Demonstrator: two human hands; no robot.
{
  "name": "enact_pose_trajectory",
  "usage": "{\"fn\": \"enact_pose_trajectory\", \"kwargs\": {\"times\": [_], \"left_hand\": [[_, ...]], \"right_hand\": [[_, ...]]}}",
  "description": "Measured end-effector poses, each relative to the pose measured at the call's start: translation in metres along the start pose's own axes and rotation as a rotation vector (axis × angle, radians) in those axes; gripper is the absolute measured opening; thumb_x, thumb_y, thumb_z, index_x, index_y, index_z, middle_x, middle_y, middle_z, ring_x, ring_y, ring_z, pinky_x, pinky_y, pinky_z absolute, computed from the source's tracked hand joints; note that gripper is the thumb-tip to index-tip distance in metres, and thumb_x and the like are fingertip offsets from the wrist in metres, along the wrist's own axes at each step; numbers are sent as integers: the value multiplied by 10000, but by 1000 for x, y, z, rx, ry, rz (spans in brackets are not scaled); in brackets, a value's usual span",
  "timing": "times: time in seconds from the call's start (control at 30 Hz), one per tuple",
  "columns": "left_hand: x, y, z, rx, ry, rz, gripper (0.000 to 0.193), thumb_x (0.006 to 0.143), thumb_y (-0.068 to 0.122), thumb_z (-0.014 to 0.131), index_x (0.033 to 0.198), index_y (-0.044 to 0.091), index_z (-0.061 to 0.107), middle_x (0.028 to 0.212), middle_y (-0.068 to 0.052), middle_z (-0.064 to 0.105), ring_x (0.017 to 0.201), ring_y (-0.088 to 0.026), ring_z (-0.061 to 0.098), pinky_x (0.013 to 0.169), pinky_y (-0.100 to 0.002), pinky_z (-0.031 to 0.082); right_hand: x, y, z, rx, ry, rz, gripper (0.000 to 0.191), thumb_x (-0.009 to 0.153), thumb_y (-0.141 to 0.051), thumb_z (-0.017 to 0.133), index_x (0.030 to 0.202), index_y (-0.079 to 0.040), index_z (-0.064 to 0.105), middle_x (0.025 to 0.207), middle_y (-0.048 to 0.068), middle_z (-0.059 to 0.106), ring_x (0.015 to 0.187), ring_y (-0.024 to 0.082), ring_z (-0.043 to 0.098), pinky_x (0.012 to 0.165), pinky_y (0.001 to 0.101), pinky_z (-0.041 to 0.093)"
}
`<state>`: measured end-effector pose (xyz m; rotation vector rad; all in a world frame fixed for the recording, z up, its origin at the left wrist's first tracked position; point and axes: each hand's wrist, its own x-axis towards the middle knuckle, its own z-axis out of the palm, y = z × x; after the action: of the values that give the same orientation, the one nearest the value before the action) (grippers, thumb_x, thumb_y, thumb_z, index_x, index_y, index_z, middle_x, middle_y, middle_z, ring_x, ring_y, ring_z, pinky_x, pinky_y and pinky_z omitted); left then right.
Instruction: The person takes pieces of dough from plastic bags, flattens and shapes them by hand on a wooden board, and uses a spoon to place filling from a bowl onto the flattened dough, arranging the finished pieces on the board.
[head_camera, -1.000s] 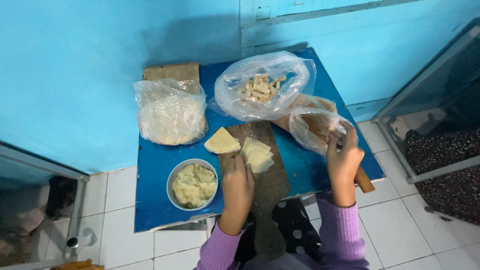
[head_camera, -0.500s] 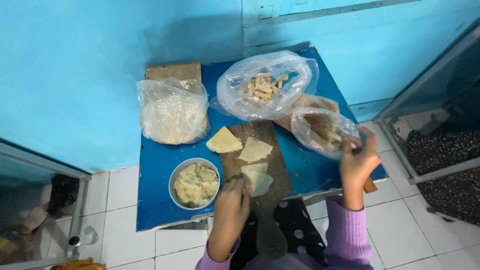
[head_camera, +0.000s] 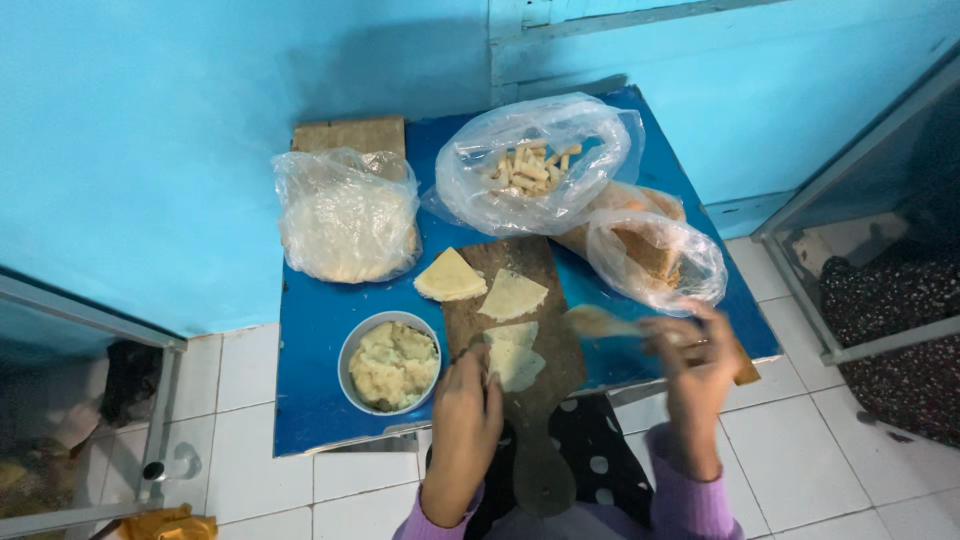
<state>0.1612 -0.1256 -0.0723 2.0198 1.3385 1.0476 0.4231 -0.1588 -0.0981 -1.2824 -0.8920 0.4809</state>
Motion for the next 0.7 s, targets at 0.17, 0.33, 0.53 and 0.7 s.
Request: {"fn": "enact_pose_trajectory", "kwargs": {"times": [0.17, 0.33, 0.53, 0.7], "left_hand": [[1, -1, 2, -14, 2, -63, 324, 914, 29, 627, 1227, -26, 567, 945, -216, 673, 853, -362, 677, 713, -450, 523], [-2, -3, 1, -88, 17, -115, 333, 907, 16, 641, 1235, -8, 585, 845, -187, 657, 768, -329, 677, 672, -420, 524], [-1, -4, 4, -115, 45, -113, 342, 907, -5, 631, 1245, -12, 578, 824, -162, 662, 728, -279, 694, 633, -386, 536], [-2, -3, 3, -127, 74, -74, 340, 910, -22, 632, 1245, -27, 576, 821, -162, 654, 726, -270, 687, 637, -378, 537]], "right_hand": [[-19, 21, 46, 27, -270, 64, 420, 914, 79, 651, 1297, -23, 512, 1009, 169, 778, 786, 180, 731, 699, 281, 594], [-27, 26, 51, 34, -347, 6, 428, 895, 82, 680, 1276, -13, 509, 1035, 160, 785, 900, 208, 772, 792, 299, 619], [-30, 29, 43, -67, -377, -174, 479, 860, 115, 710, 1278, -20, 520, 1021, 137, 796, 977, 219, 778, 858, 305, 609], [-31, 30, 43, -228, -315, -345, 490, 823, 111, 744, 1237, -33, 525, 994, 111, 800, 967, 205, 788, 854, 300, 604]]}}
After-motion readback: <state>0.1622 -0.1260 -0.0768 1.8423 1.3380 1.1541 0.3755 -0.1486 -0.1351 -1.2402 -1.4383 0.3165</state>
